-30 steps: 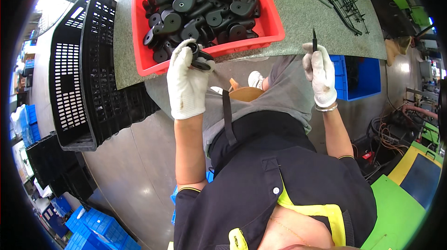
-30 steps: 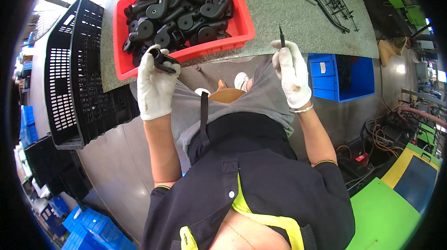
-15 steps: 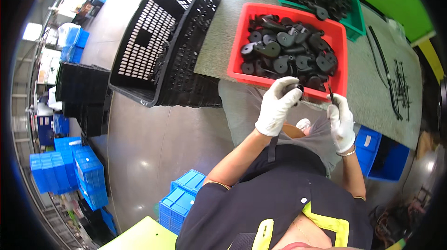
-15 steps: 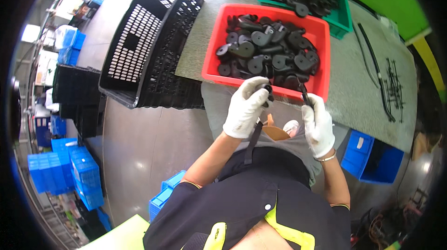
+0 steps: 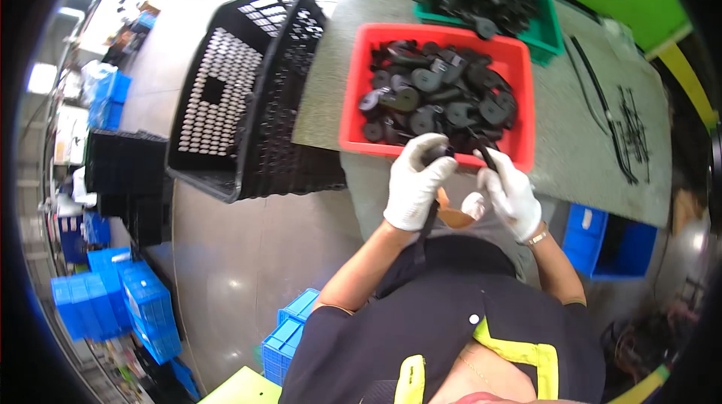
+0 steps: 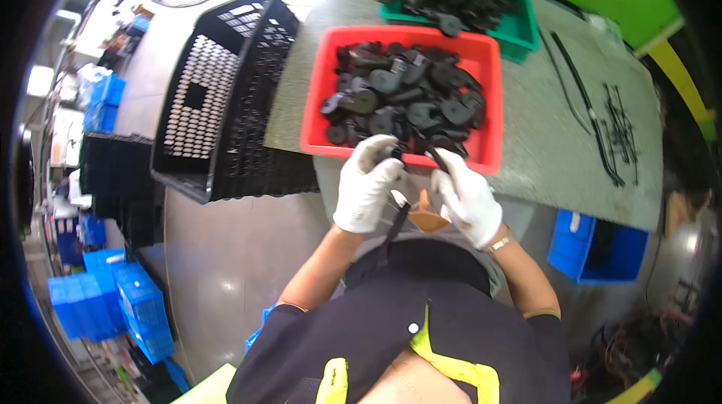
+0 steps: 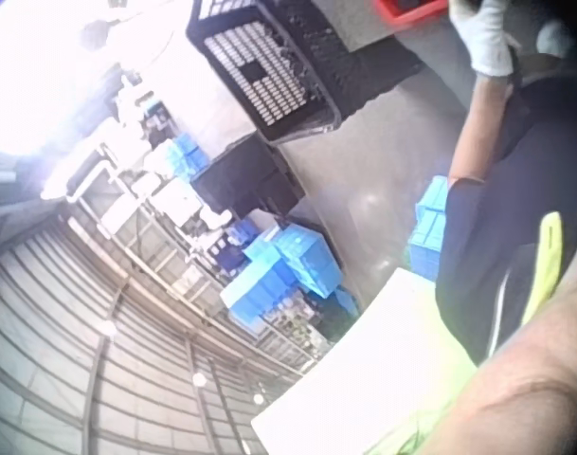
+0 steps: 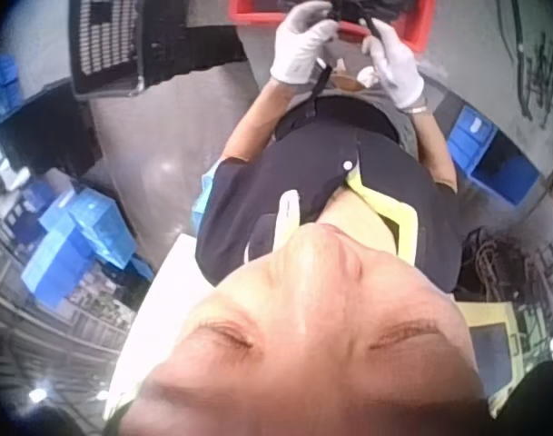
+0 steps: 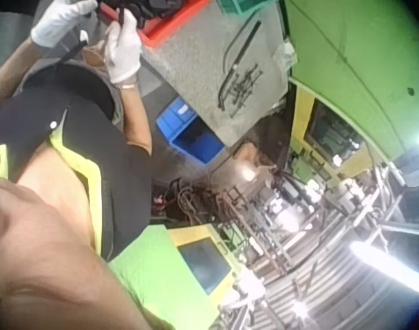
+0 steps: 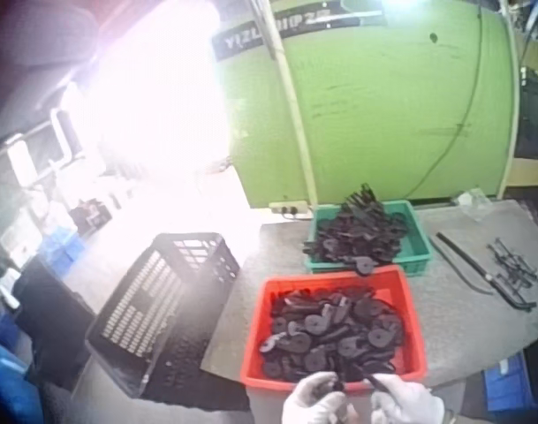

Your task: The person assembles small black plastic components by fitting them together, using a metal tool to assist in the assembly process.

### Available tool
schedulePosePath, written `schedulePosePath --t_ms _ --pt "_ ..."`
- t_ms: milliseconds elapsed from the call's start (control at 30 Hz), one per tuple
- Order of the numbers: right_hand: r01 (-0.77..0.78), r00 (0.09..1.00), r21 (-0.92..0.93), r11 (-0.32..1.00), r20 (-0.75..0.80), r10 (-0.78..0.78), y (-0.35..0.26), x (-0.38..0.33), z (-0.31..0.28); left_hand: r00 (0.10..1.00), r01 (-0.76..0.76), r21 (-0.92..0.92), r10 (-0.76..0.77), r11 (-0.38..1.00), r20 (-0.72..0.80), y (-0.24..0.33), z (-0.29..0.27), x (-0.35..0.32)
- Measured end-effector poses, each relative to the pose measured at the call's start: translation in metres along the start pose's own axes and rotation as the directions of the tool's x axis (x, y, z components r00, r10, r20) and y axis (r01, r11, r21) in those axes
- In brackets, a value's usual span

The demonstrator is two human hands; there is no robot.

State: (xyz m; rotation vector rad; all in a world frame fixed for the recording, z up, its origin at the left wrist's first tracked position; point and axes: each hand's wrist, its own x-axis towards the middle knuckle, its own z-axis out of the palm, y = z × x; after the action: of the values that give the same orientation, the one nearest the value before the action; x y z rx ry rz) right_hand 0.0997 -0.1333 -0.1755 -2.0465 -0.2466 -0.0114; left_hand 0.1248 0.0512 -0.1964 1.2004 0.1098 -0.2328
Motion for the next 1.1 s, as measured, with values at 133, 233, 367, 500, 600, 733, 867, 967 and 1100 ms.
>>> schedulePosePath --t_ms 133,233,367,500,600,733,867,967,1100 --pt "-0.043 0.999 0.030 0.999 -0.010 0.043 0.005 0.006 0.002 1.000 -0.016 -0.035 0.015 0.999 -0.010 0.012 0.006 0.002" --pt "-0.040 0.999 0.041 0.998 0.007 0.039 0.005 0.008 -0.001 0.999 -0.026 0.021 0.027 0.999 -0.023 0.011 0.009 0.002" --pt "-0.025 1.000 0.000 1.000 -0.012 0.025 0.008 0.006 -0.001 1.000 -0.015 0.006 0.016 1.000 -0.015 0.006 0.010 0.003" --pt "0.221 0.968 -0.261 0.940 -0.058 -0.244 0.000 0.009 -0.010 0.999 -0.008 -0.023 0.007 1.000 -0.035 0.004 0.013 0.004" --pt "0.259 0.961 -0.358 0.897 0.006 -0.275 -0.003 0.008 -0.013 0.998 -0.042 0.001 0.042 0.999 -0.046 0.001 0.013 0.008" --pt "0.237 0.971 -0.445 0.863 0.071 -0.230 0.000 0.007 -0.016 0.999 -0.016 -0.037 0.015 0.999 -0.031 0.003 0.016 0.010" --pt "0.247 0.968 -0.470 0.848 0.074 -0.242 -0.001 0.009 -0.017 1.000 -0.029 -0.020 0.029 0.999 -0.012 0.003 0.018 0.010" --pt "0.246 0.968 -0.468 0.849 0.076 -0.239 -0.001 0.011 -0.016 1.000 -0.020 -0.013 0.020 1.000 0.002 0.004 0.018 0.010" --pt "0.255 0.966 -0.471 0.845 0.087 -0.243 -0.001 0.011 -0.016 0.999 -0.036 0.001 0.036 0.999 -0.027 0.000 0.017 0.010"
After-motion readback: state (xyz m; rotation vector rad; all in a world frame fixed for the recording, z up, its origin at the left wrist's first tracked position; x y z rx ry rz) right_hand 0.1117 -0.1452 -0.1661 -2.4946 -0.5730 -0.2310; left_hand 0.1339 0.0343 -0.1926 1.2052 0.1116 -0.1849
